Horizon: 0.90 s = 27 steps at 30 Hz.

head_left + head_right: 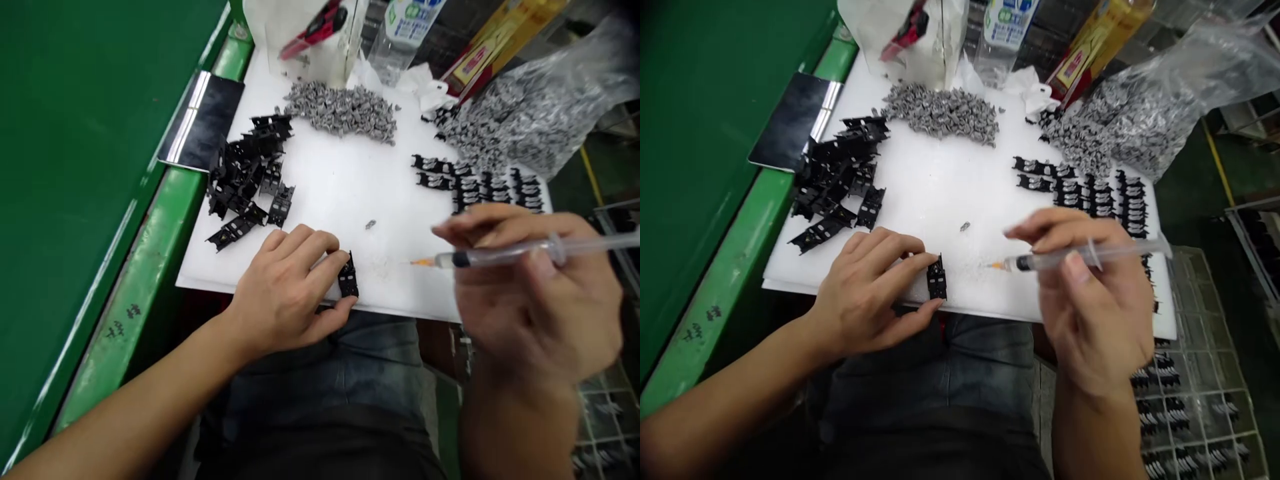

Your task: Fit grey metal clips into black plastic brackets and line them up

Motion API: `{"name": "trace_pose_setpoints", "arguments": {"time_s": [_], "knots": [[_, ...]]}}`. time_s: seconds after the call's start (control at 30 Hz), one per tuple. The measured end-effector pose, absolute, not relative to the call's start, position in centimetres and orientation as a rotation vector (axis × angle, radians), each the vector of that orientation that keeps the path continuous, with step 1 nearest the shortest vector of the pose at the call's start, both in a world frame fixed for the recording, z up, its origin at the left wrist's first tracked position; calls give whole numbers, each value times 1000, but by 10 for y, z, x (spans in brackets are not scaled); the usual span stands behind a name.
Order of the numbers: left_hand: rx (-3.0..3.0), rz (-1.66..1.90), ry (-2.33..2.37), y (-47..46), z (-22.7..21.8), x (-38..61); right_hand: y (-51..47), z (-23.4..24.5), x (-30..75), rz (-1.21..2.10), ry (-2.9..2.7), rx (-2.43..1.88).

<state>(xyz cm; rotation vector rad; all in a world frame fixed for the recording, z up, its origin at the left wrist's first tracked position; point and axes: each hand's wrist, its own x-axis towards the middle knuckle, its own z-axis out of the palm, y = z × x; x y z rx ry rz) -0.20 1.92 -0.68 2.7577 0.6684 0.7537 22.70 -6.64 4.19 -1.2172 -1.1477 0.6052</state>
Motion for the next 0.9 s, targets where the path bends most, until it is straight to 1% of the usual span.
{"name": "trace_pose_setpoints", "arguments": {"time_s": [0.1, 0.13, 0.3, 0.57, 0.77, 0.9], "knots": [[2774, 744, 668, 20, -8, -2, -51, 32, 215, 999, -964, -1066], [2778, 734, 669, 20, -9, -2, -46, 28, 211, 1085, -924, -1036], [2802, 726, 660, 20, -11, -2, -32, 20, 201, 1278, -859, -977], [2837, 707, 679, 20, -12, -1, -34, 17, 196, 1364, -770, -819], [2840, 682, 681, 20, -12, 0, -36, 18, 193, 1339, -799, -890], [2834, 711, 653, 22, -12, 1, -36, 20, 193, 1357, -746, -864]]}}
